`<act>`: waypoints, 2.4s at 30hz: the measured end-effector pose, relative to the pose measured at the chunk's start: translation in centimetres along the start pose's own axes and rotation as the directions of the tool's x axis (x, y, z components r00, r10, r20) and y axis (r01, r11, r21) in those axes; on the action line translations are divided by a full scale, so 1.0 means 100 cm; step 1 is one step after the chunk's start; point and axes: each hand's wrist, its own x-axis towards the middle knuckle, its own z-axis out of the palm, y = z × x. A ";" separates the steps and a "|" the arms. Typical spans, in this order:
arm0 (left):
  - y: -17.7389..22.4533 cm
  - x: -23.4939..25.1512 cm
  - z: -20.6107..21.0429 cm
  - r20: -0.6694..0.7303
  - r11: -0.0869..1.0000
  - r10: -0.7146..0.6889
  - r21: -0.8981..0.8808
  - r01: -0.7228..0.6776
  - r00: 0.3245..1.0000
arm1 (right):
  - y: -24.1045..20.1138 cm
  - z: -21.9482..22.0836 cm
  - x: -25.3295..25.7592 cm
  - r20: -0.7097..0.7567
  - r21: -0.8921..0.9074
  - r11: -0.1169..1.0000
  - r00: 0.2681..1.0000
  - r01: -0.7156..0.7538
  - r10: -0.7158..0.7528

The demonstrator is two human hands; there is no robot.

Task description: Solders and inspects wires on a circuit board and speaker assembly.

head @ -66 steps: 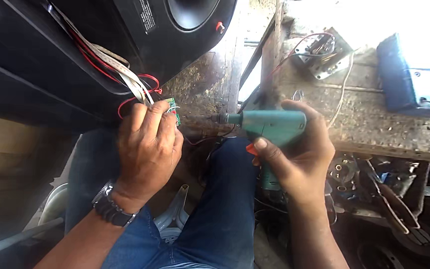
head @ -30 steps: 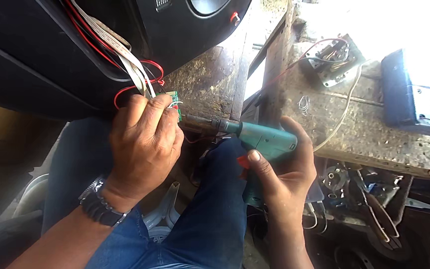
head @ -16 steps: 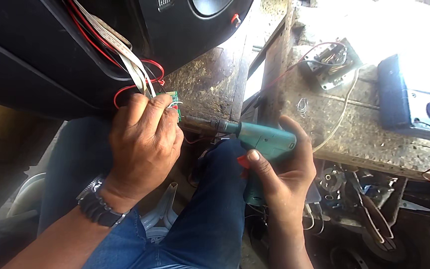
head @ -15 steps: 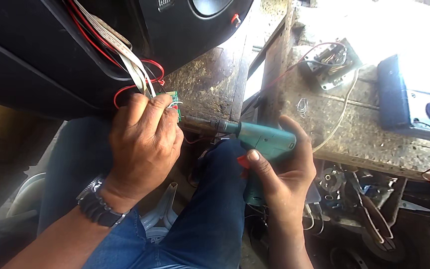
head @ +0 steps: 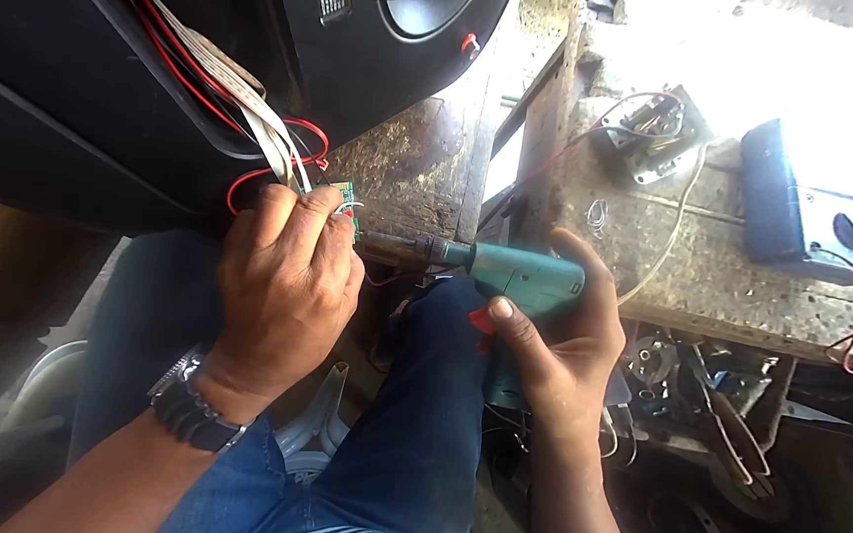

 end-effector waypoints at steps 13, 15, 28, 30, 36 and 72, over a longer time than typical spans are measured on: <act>0.000 0.000 -0.001 0.010 1.000 0.001 0.009 -0.001 1.000 | -0.006 -0.001 0.004 0.022 -0.023 1.000 1.000 0.011 -0.011; 0.001 0.000 -0.001 0.012 1.000 -0.001 0.013 0.001 1.000 | -0.007 -0.001 0.005 0.026 -0.031 0.999 1.000 0.013 -0.013; 0.002 0.001 -0.001 0.014 1.000 -0.006 0.029 0.006 1.000 | -0.012 -0.009 0.006 -0.017 -0.009 0.997 0.997 0.078 -0.078; 0.002 0.002 -0.001 0.011 1.000 -0.003 0.026 0.003 1.000 | -0.009 -0.010 0.006 0.002 -0.027 0.995 0.995 0.098 -0.098; 0.003 0.002 -0.003 0.039 1.000 -0.005 0.031 0.003 0.999 | 0.000 -0.009 0.009 0.036 -0.036 0.989 0.989 0.144 -0.143; 0.004 0.004 -0.004 0.048 0.999 -0.009 0.038 0.007 0.999 | 0.001 -0.009 0.016 0.076 -0.050 0.984 0.983 0.172 -0.168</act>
